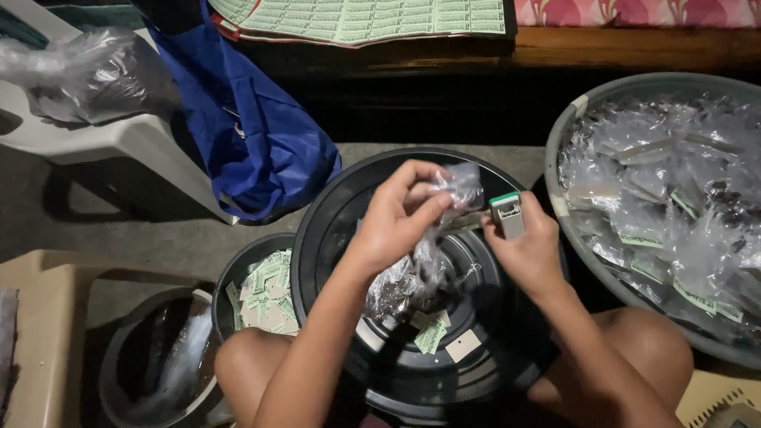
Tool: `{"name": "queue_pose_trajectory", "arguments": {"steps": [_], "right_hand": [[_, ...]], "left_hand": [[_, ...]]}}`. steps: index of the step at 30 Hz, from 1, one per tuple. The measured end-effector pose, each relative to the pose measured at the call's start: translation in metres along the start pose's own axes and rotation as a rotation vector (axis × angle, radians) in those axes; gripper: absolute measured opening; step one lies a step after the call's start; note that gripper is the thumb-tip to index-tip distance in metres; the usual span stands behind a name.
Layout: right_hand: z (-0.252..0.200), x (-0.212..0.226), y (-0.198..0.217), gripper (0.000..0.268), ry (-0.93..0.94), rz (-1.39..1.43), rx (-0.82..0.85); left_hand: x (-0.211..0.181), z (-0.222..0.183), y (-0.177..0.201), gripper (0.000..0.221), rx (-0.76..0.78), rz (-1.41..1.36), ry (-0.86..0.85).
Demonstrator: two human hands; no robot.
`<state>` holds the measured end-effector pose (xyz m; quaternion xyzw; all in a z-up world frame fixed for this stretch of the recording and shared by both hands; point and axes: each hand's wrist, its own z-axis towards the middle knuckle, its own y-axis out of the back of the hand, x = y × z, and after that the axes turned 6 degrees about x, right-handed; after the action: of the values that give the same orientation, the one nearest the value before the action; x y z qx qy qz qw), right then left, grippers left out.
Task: Manually packaging metal clips into small plastic bags and stapling labels to them.
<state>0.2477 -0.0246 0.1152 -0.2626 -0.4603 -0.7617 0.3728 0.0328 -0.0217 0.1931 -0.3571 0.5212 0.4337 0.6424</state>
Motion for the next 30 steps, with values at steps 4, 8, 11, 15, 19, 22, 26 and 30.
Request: {"name": "queue_pose_trajectory", "arguments": {"steps": [4, 8, 11, 15, 19, 22, 26, 30], "right_hand": [[-0.002, -0.012, 0.012, 0.026, 0.027, 0.011, -0.016], [-0.011, -0.011, 0.031, 0.026, 0.023, -0.002, -0.080], [-0.012, -0.012, 0.043, 0.027, 0.037, -0.009, -0.142], [-0.017, -0.005, 0.033, 0.027, 0.041, 0.046, -0.106], [-0.018, 0.024, 0.013, 0.025, -0.037, 0.189, -0.049], [-0.007, 0.025, 0.010, 0.023, -0.050, 0.166, -0.059], [0.002, 0.027, 0.022, 0.023, -0.082, 0.175, -0.039], [-0.002, 0.037, 0.027, 0.021, -0.067, 0.232, 0.015]], "left_hand": [[-0.010, 0.002, 0.006, 0.036, -0.026, -0.166, -0.106], [-0.001, 0.006, 0.009, 0.039, -0.060, -0.335, -0.114], [0.000, 0.007, 0.007, 0.037, -0.049, -0.364, -0.108], [0.008, 0.009, -0.001, 0.037, -0.020, -0.332, -0.093], [-0.007, -0.015, -0.013, 0.043, 0.040, -0.137, -0.007], [-0.016, -0.030, -0.011, 0.048, 0.091, 0.155, 0.124], [-0.025, -0.036, -0.001, 0.053, -0.002, 0.475, 0.166], [0.000, -0.026, 0.002, 0.070, -0.169, 0.539, 0.057]]}}
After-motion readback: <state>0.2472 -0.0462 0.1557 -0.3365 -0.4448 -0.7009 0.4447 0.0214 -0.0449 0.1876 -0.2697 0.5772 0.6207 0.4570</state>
